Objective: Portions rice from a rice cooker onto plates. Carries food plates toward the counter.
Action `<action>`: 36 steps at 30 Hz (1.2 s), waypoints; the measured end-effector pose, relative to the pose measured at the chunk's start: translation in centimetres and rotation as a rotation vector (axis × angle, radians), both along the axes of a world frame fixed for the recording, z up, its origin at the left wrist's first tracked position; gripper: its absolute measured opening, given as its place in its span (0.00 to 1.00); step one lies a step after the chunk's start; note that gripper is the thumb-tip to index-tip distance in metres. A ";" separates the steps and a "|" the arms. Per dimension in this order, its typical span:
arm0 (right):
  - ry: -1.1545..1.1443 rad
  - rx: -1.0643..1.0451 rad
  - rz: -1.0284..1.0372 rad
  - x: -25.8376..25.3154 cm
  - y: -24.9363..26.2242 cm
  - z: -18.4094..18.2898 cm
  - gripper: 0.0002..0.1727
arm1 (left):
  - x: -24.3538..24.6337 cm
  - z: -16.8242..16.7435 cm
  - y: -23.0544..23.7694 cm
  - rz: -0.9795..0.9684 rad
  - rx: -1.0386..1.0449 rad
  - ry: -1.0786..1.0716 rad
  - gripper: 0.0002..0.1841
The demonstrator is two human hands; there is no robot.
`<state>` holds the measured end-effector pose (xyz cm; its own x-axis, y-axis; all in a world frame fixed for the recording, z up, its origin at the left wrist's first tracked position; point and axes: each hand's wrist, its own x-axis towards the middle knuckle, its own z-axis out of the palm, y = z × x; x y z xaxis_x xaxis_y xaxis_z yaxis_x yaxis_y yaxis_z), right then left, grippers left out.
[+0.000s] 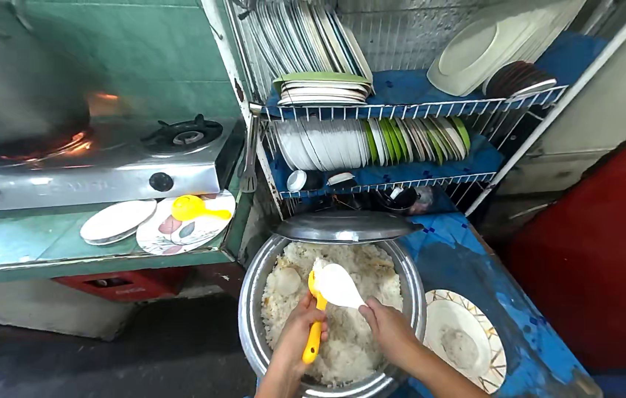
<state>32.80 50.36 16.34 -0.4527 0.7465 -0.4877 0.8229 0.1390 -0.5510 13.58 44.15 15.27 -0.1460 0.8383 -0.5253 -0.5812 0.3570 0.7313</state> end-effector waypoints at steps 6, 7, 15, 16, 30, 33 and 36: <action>0.341 -0.132 -0.128 -1.7 -2.5 -2.8 0.26 | 2.4 1.1 -1.0 -0.045 0.109 0.226 0.44; 0.402 -0.191 -0.162 -2.0 -2.9 -3.0 0.26 | 2.5 1.0 -1.0 -0.047 0.106 0.264 0.45; 0.250 -0.305 -0.076 0.2 1.0 1.0 0.29 | 0.5 -0.2 -1.2 -0.112 -0.026 0.384 0.45; 0.230 -0.290 -0.040 -0.1 1.5 1.1 0.30 | 0.6 -0.3 -1.4 -0.119 -0.018 0.363 0.44; 0.157 0.042 0.121 3.9 5.2 -0.7 0.25 | 2.8 -1.5 -4.1 -0.015 0.206 -0.059 0.29; 0.325 0.310 -0.265 13.3 6.0 -0.4 0.23 | 5.7 -0.1 -3.8 -0.147 0.244 -0.114 0.29; -0.029 0.255 -0.629 25.1 6.0 -6.2 0.29 | 9.7 0.0 -2.3 -0.289 0.268 -0.148 0.29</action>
<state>57.89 56.38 10.16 0.1161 0.9567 -0.2670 0.8035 -0.2485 -0.5410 23.24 41.86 15.25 0.1760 0.9436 -0.2803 -0.5903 0.3291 0.7370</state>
